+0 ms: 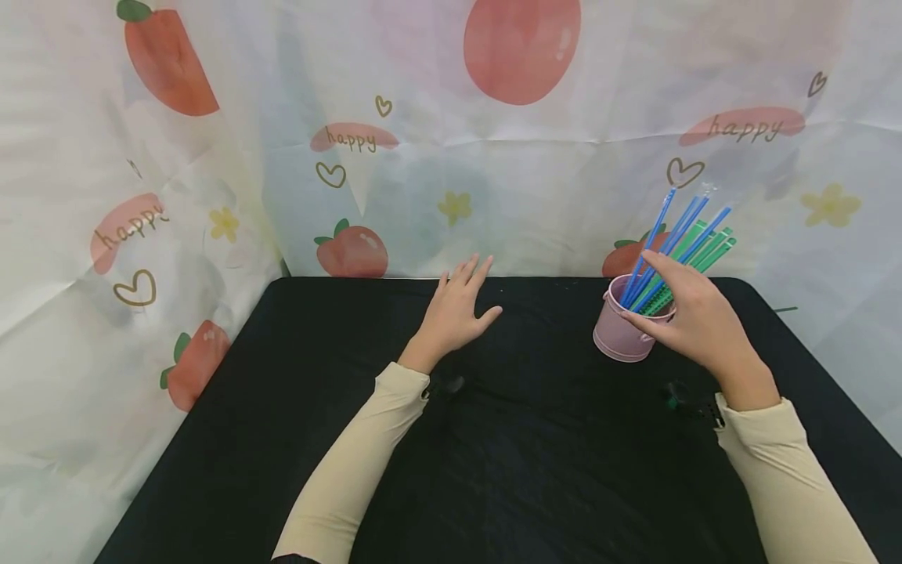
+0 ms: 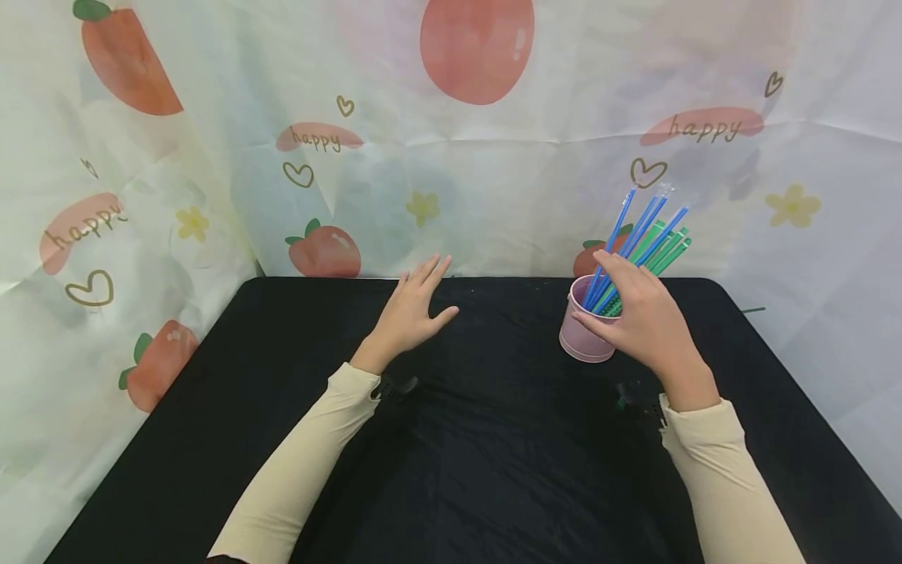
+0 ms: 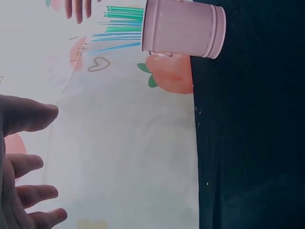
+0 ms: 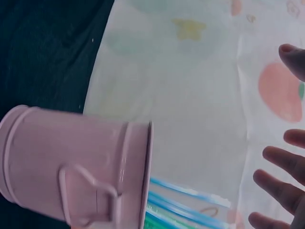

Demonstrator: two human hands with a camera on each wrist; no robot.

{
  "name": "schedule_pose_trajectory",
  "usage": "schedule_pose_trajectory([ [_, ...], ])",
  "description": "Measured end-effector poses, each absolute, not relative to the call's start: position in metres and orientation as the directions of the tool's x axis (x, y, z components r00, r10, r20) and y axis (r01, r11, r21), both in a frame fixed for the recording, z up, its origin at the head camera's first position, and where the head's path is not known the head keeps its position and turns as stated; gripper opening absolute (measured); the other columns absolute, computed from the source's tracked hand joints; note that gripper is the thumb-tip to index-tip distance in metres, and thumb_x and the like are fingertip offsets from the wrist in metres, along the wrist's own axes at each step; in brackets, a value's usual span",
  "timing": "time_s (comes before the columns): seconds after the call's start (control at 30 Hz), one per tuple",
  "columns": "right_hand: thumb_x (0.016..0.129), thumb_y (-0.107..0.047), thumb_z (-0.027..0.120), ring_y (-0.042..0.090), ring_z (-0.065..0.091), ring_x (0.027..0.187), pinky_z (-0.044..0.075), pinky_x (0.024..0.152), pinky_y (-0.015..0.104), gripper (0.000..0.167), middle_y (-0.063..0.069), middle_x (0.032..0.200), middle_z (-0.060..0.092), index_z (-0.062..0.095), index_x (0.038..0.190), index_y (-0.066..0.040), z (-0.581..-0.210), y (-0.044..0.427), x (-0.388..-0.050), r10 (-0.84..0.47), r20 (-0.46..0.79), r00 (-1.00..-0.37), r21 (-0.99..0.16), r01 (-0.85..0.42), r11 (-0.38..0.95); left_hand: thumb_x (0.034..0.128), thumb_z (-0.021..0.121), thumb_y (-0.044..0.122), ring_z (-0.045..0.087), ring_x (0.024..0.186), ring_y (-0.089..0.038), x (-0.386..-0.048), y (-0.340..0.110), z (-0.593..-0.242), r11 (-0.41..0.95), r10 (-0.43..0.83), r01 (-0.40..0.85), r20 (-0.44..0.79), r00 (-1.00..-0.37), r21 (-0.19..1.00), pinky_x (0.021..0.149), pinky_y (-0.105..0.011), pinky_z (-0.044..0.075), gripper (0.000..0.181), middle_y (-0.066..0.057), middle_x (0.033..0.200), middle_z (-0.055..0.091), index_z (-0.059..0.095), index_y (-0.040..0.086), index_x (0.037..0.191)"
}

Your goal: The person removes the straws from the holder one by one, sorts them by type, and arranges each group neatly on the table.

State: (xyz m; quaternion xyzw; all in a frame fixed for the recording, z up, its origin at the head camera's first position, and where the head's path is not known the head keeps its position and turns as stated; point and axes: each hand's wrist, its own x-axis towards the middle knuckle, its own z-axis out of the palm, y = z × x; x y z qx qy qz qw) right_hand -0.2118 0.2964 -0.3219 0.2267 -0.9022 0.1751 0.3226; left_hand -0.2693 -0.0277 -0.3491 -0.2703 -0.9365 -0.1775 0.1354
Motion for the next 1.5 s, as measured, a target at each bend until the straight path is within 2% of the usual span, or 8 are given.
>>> schedule_pose_trajectory([
  [0.27, 0.066, -0.021, 0.083, 0.048, 0.049, 0.116, 0.041, 0.093, 0.064, 0.085, 0.028, 0.131, 0.052, 0.043, 0.14, -0.007, -0.326, 0.318, -0.208, -0.15, 0.629, -0.762, -0.268, -0.394, 0.879, 0.0934, 0.054, 0.043, 0.027, 0.143, -0.026, -0.282, -0.011, -0.347, 0.766, 0.469, 0.573, 0.357, -0.808, 0.29, 0.118, -0.051, 0.019, 0.073, -0.009, 0.156, 0.025, 0.017, 0.019, 0.152],
  [0.77, 0.07, -0.016, 0.08, 0.047, 0.049, 0.116, 0.035, 0.1, 0.063, 0.078, 0.029, 0.125, 0.056, 0.045, 0.139, -0.007, -0.352, 0.347, -0.21, 0.009, 0.666, -0.746, -0.415, -0.361, 0.835, 0.0928, 0.057, 0.039, 0.036, 0.138, -0.021, -0.3, 0.022, -0.338, 0.715, 0.487, 0.617, 0.399, -0.777, 0.329, 0.114, -0.039, 0.033, 0.067, -0.004, 0.151, 0.035, 0.027, 0.019, 0.149],
  [0.83, 0.069, -0.012, 0.081, 0.041, 0.05, 0.12, 0.034, 0.104, 0.06, 0.08, 0.028, 0.125, 0.056, 0.045, 0.139, -0.008, -0.358, 0.351, -0.211, 0.039, 0.67, -0.741, -0.444, -0.358, 0.821, 0.0931, 0.057, 0.039, 0.037, 0.137, -0.021, -0.301, 0.026, -0.338, 0.716, 0.484, 0.613, 0.395, -0.781, 0.334, 0.113, -0.038, 0.034, 0.066, -0.004, 0.151, 0.035, 0.027, 0.019, 0.149],
  [0.9, 0.068, -0.009, 0.082, 0.026, 0.051, 0.124, 0.034, 0.109, 0.053, 0.082, 0.027, 0.125, 0.057, 0.043, 0.14, -0.01, -0.364, 0.354, -0.212, 0.08, 0.669, -0.739, -0.476, -0.343, 0.81, 0.0933, 0.056, 0.038, 0.039, 0.137, -0.021, -0.302, 0.029, -0.338, 0.72, 0.482, 0.607, 0.387, -0.786, 0.337, 0.112, -0.038, 0.035, 0.065, -0.003, 0.151, 0.036, 0.028, 0.019, 0.149],
  [1.07, 0.072, -0.013, 0.081, -0.01, 0.044, 0.121, 0.031, 0.113, 0.024, 0.081, 0.022, 0.129, 0.056, 0.04, 0.143, -0.017, -0.372, 0.357, -0.211, 0.181, 0.63, -0.755, -0.553, -0.273, 0.787, 0.0936, 0.056, 0.038, 0.04, 0.135, -0.02, -0.304, 0.037, -0.338, 0.727, 0.485, 0.604, 0.379, -0.788, 0.326, 0.112, -0.037, 0.035, 0.064, -0.002, 0.15, 0.037, 0.029, 0.018, 0.148],
  [1.2, 0.075, -0.018, 0.08, 0.001, 0.046, 0.127, 0.029, 0.111, 0.016, 0.08, 0.019, 0.133, 0.053, 0.038, 0.143, -0.018, -0.376, 0.358, -0.211, 0.238, 0.572, -0.785, -0.603, -0.206, 0.771, 0.0935, 0.056, 0.038, 0.04, 0.135, -0.019, -0.304, 0.041, -0.338, 0.726, 0.487, 0.609, 0.387, -0.783, 0.319, 0.113, -0.037, 0.034, 0.064, -0.002, 0.15, 0.037, 0.03, 0.018, 0.148],
  [1.33, 0.078, -0.024, 0.078, 0.021, 0.044, 0.132, 0.03, 0.116, 0.034, 0.082, 0.019, 0.139, 0.048, 0.033, 0.145, -0.011, -0.378, 0.36, -0.214, 0.273, 0.468, -0.84, -0.663, -0.13, 0.737, 0.0931, 0.057, 0.037, 0.042, 0.134, -0.02, -0.303, 0.044, -0.339, 0.722, 0.486, 0.616, 0.402, -0.776, 0.316, 0.112, -0.038, 0.036, 0.063, -0.003, 0.149, 0.038, 0.031, 0.018, 0.147],
  [1.5, 0.081, -0.031, 0.073, 0.023, 0.04, 0.136, 0.028, 0.115, 0.045, 0.086, 0.019, 0.146, 0.041, 0.023, 0.149, -0.011, -0.381, 0.357, -0.222, 0.261, 0.38, -0.887, -0.71, -0.099, 0.697, 0.0931, 0.057, 0.036, 0.044, 0.132, -0.02, -0.304, 0.048, -0.339, 0.72, 0.483, 0.609, 0.39, -0.784, 0.334, 0.111, -0.037, 0.037, 0.062, -0.002, 0.148, 0.04, 0.032, 0.018, 0.147],
])
